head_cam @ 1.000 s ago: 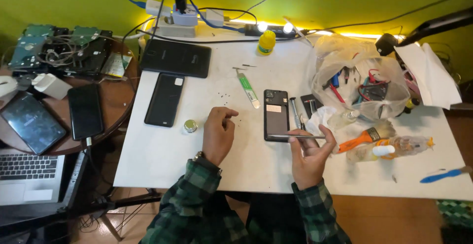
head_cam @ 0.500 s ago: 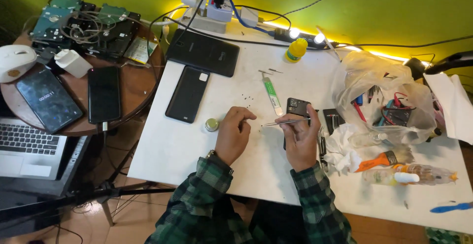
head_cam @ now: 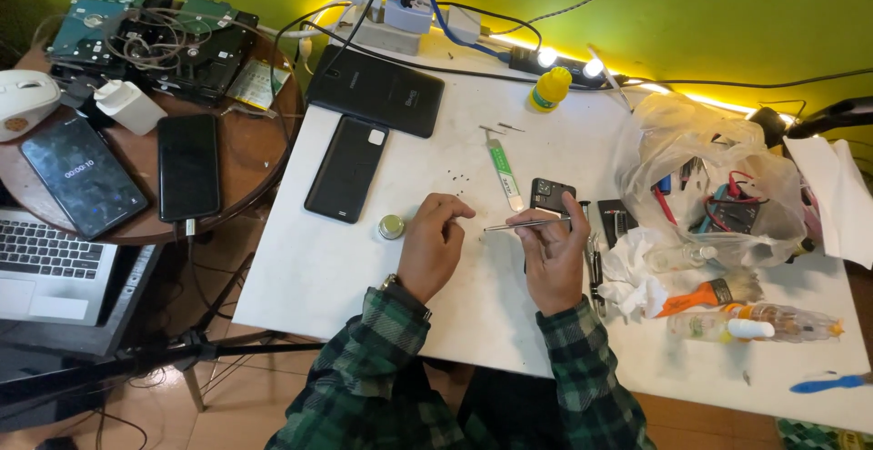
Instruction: A person is repairing a smartphone at a workbench, using a small tool to manipulate internal components.
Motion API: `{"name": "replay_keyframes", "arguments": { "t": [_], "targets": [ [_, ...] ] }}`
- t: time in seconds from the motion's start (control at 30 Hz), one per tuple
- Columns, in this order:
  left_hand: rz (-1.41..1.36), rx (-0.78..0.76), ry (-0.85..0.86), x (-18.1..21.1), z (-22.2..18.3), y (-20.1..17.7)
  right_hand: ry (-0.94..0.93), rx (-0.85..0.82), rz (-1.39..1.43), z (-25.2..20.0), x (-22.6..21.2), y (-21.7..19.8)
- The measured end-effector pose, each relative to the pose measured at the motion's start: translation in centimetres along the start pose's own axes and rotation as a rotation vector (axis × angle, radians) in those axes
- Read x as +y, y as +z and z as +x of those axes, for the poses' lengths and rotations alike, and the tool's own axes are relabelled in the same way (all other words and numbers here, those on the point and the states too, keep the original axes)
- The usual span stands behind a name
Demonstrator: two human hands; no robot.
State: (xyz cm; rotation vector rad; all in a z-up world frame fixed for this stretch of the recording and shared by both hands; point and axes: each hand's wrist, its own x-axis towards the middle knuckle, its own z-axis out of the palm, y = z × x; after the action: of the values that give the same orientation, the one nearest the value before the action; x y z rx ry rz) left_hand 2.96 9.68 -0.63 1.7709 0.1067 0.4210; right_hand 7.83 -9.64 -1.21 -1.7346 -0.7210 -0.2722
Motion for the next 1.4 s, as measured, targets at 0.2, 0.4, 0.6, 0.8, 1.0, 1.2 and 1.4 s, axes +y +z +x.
{"name": "replay_keyframes", "arguments": {
  "t": [0.2, 0.4, 0.6, 0.8, 1.0, 1.2, 1.4],
  "targets": [
    [0.019, -0.004, -0.006, 0.2, 0.0, 0.0, 0.006, 0.020, -0.010, 0.0, -0.2, 0.2],
    [0.019, 0.004, 0.016, 0.0, 0.0, 0.1, 0.065, 0.086, 0.029, -0.1, -0.1, 0.2],
    [0.049, -0.004, 0.018, 0.3, -0.1, -0.1, 0.233, 0.365, 0.135, 0.1, -0.6, -1.2],
    [0.081, -0.015, 0.023, -0.2, 0.2, 0.2, 0.440, 0.604, 0.174, 0.1, 2.6, -4.6],
    [0.282, -0.082, 0.182, 1.2, -0.2, 1.6, 0.522, 0.648, 0.217, 0.5, 0.0, -3.7],
    [0.193, -0.173, 0.187, 0.9, 1.1, 7.5, 0.496, 0.666, 0.289, -0.1, 1.0, -4.1],
    [0.061, -0.171, 0.000, 1.7, 1.5, 7.8, 0.478, 0.619, 0.305, -0.4, 2.1, -4.1]
  ]
}}
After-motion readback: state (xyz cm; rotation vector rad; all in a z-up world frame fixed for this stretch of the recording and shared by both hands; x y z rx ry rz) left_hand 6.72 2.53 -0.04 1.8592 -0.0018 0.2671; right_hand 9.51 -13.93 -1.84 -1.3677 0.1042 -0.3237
